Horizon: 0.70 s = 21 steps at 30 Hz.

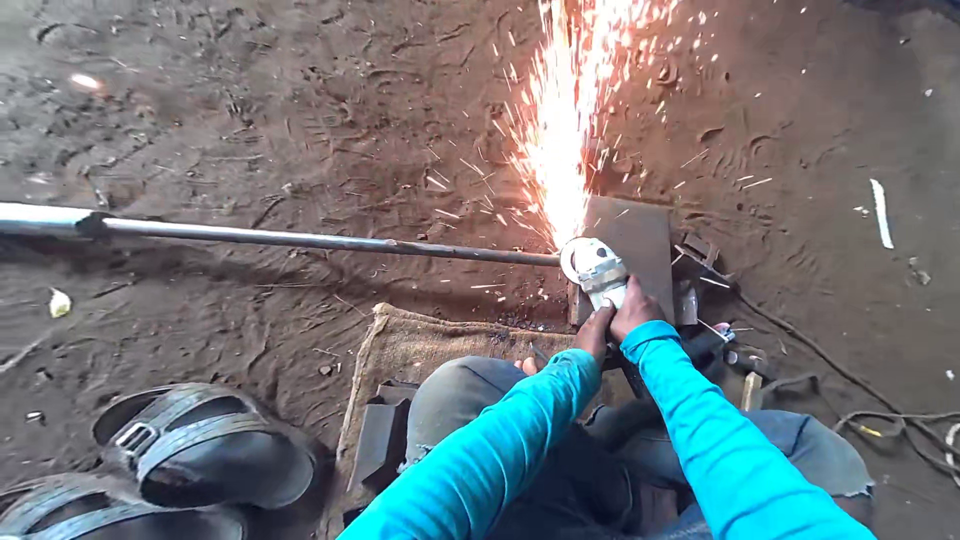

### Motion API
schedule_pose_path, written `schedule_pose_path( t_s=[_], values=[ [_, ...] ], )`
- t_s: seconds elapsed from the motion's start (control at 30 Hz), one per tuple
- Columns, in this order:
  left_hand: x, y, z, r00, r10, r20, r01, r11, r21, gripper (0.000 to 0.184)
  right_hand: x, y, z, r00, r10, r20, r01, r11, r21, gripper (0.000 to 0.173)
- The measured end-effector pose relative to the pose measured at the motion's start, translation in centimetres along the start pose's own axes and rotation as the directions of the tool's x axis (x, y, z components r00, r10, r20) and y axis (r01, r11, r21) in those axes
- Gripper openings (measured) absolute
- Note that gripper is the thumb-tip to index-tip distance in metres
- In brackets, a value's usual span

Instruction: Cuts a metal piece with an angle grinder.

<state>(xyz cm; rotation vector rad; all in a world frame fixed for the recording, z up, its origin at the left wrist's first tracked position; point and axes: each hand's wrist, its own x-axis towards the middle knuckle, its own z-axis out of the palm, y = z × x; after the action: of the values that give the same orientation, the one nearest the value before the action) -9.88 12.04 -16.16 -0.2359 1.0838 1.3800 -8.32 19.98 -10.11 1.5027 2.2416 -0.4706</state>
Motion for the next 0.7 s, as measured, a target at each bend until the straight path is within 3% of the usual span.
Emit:
schedule_pose_path(
  t_s=[0.17,0.37,0.57,0.7],
  values=[
    [0.9,-0.3,0.9,0.994,0.021,0.110,-0.039,0.985,0.169,0.063,0.4,2.2,0.0,0.997,0.046,-0.068,-0.045,0.999,0.015,0.082],
    [0.6,-0.3,0.2,0.999,-0.010,0.032,0.010,1.000,0.001,0.062,0.0,0.1,-0.6,1.000,0.024,0.001,-0.024,1.000,-0.006,0.086],
    [0.6,-0.3,1.2,0.992,-0.050,0.117,0.037,0.993,0.113,0.063,0.3,2.4,-0.3,0.996,0.066,-0.058,-0.065,0.998,0.012,0.082],
    [0.5,0.2,0.6,0.997,-0.041,0.070,0.038,0.999,0.037,0.061,0.6,1.1,0.0,0.998,0.010,-0.063,-0.009,1.000,0.026,0.083]
  ],
)
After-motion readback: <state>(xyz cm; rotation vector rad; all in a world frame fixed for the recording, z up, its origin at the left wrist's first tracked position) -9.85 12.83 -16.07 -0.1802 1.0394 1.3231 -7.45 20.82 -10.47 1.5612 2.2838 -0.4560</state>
